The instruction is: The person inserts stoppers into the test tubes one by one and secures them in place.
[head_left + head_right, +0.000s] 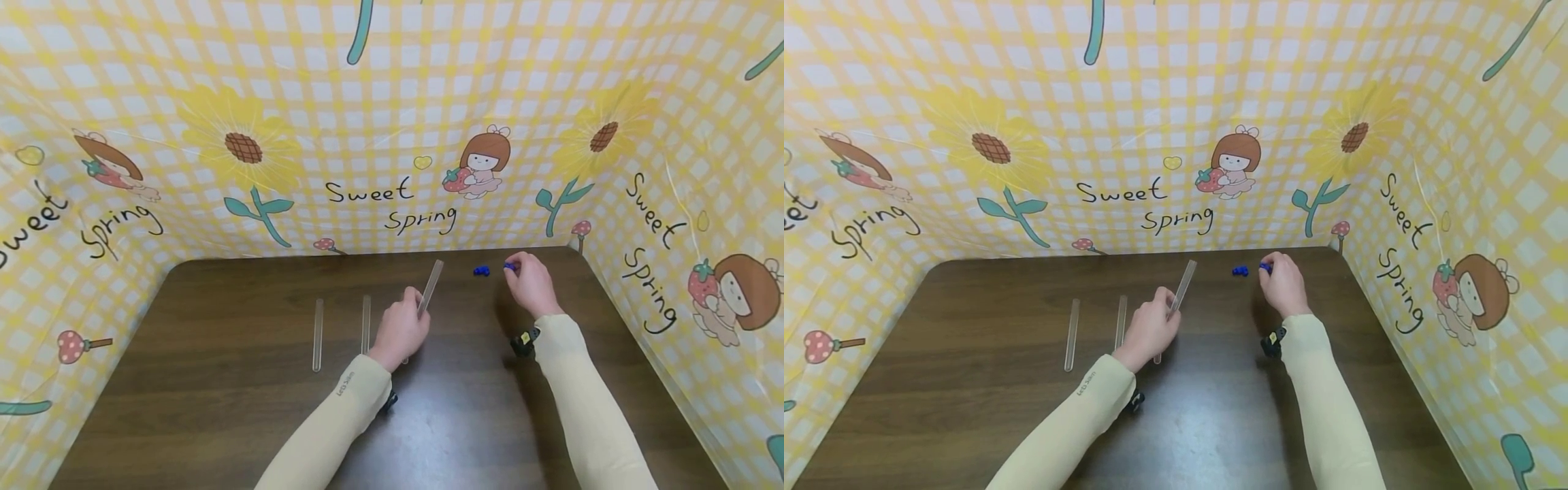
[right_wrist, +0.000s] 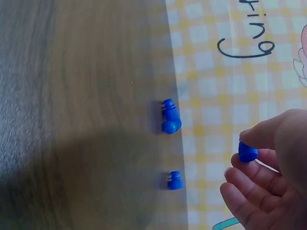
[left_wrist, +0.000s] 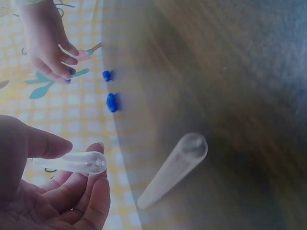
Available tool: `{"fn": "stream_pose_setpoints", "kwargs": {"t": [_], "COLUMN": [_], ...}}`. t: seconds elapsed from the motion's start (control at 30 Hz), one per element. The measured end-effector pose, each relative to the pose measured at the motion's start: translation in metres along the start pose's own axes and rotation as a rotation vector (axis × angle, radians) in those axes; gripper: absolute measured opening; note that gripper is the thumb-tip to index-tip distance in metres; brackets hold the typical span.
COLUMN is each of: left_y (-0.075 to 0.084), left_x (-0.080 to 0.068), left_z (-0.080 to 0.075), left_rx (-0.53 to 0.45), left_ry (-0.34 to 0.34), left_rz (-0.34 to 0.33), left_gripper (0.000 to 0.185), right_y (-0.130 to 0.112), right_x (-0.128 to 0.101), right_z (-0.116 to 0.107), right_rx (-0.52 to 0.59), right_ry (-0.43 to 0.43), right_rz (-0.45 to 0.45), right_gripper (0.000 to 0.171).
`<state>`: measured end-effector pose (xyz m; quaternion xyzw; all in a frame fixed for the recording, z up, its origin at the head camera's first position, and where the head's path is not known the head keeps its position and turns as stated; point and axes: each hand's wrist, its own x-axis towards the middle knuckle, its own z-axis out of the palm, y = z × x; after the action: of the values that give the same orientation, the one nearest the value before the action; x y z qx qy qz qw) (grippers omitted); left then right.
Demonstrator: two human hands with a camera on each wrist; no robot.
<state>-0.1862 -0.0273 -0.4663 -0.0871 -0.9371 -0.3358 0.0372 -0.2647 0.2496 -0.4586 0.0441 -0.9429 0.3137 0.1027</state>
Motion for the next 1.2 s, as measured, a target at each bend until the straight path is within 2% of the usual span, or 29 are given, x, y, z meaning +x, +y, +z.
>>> {"fn": "stream_pose_setpoints", "kwargs": {"t": [0.13,0.4,0.73,1.03,1.2], "left_y": [-0.002,-0.008,-0.012,-0.015,-0.019], "left_x": [0.001,0.004,0.001,-0.005,-0.007], "left_z": [-0.006,-0.015,-0.021,-0.026,-0.029], "left_rx": [0.002,-0.006,-0.044,-0.062,-0.062], "left_ry": [0.004,0.06,0.041,0.052,0.054], "left_rz": [0.011,0.081,0.092,0.119,0.129], "left_gripper": [0.022,0.023,0.022,0.024,0.025], "right_y": [-0.006,-0.018,-0.035,-0.049,-0.057], "right_x": [0.0,0.003,0.002,0.001,0.0], "right_z": [-0.002,-0.005,-0.005,-0.003,-0.002], "right_rx": [0.025,0.091,0.128,0.169,0.211], "right_ry": [0.015,0.031,0.086,0.084,0.08], "right_rz": [-0.014,-0.043,-0.105,-0.093,-0.086], "right_gripper": [0.022,0.022,0.018,0.025,0.023]}}
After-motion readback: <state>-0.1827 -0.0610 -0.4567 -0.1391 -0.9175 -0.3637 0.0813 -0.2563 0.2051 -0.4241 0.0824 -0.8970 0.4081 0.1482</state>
